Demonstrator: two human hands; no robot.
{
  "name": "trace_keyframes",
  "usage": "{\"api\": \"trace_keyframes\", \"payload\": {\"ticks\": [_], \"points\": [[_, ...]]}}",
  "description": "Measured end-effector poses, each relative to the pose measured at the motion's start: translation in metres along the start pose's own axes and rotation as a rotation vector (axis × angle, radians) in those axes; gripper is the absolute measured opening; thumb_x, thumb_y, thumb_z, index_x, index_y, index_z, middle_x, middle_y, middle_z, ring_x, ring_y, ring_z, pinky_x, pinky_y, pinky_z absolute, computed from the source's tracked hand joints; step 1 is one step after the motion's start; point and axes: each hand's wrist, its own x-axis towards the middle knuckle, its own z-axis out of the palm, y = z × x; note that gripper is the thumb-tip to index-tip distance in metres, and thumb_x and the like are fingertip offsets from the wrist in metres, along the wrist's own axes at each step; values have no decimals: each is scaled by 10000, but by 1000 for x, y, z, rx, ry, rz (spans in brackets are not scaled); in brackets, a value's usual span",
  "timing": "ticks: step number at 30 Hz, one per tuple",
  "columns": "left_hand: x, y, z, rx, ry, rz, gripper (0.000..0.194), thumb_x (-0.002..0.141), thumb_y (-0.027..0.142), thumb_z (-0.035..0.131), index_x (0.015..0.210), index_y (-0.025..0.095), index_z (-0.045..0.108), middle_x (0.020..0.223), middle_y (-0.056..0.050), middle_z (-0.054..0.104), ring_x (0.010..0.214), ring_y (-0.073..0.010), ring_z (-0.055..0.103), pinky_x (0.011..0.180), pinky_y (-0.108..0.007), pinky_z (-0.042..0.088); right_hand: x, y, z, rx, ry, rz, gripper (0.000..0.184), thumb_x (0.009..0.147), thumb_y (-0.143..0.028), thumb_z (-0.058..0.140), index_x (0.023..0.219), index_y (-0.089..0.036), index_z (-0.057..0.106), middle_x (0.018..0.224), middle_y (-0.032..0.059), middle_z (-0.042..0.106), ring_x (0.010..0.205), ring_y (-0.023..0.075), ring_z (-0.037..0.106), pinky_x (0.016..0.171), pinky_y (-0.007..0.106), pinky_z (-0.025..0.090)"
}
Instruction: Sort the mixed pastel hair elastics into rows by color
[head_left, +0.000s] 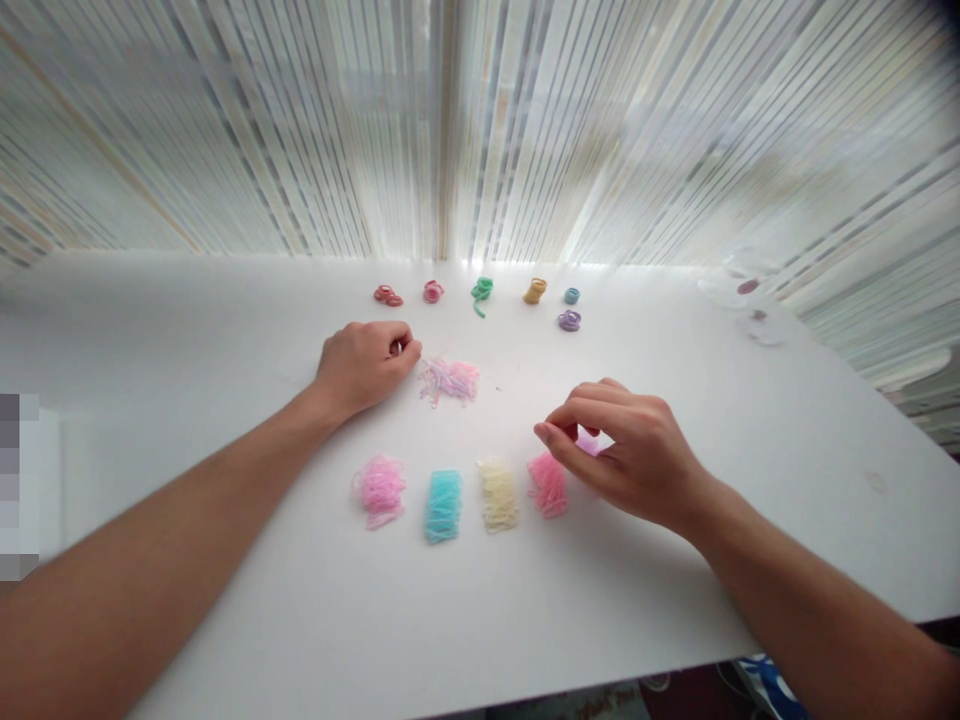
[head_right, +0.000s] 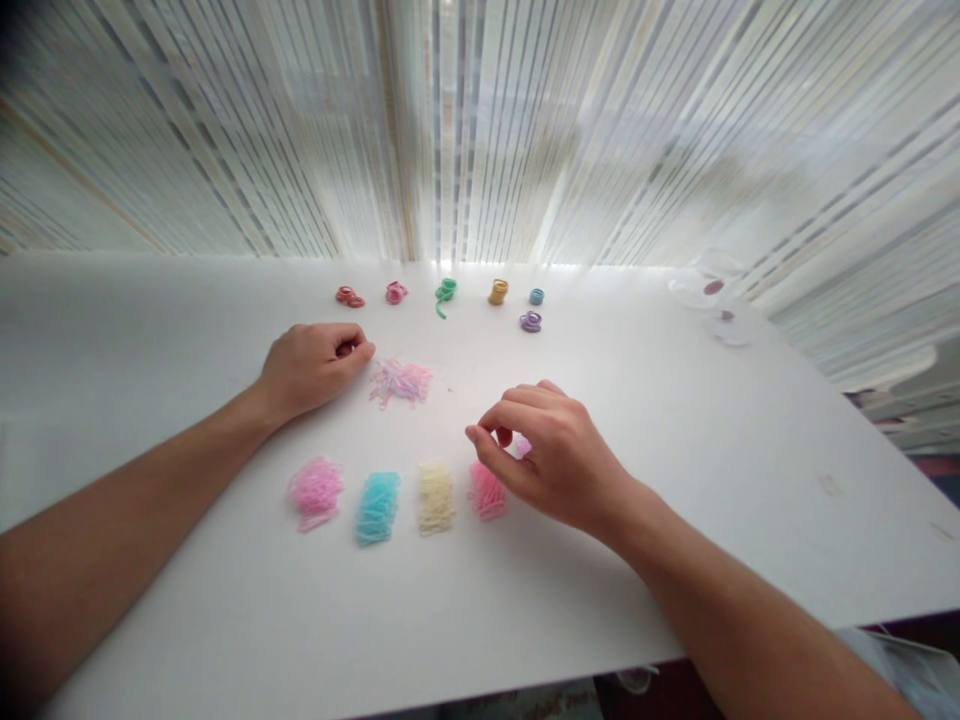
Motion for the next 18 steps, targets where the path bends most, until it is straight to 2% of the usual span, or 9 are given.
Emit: {"api": "trace_keyframes", "payload": {"ticks": [5, 10, 18], "points": [[1, 1, -2, -6, -18, -25, 320, 895, 445, 500, 825, 249, 744, 822, -59, 751, 790, -252, 658, 668, -337, 381, 4, 7, -9, -93, 76, 43, 245, 958, -185, 655, 718, -216, 612, 617, -22, 624, 553, 124, 528, 630, 308, 440], [1, 0, -2, -2, -29, -38, 319, 887, 460, 478, 811, 249, 705, 829, -55, 735, 786, -247, 642, 662, -332, 332, 8, 17, -18, -173, 160, 114, 251, 928, -193, 679, 685, -211, 617, 595, -23, 626, 523, 121, 514, 586, 298, 413], [2, 0, -3, -4, -41, -41, 307, 879, 473, 488, 808, 254, 692, 815, -54, 730, 775, -250, 635, 646, -333, 316, 9, 27, -17, -177, 197, 155, 251, 907, -192, 687, 665, -198, 622, 575, -29, 612, 507, 110, 493, 562, 280, 390]]}}
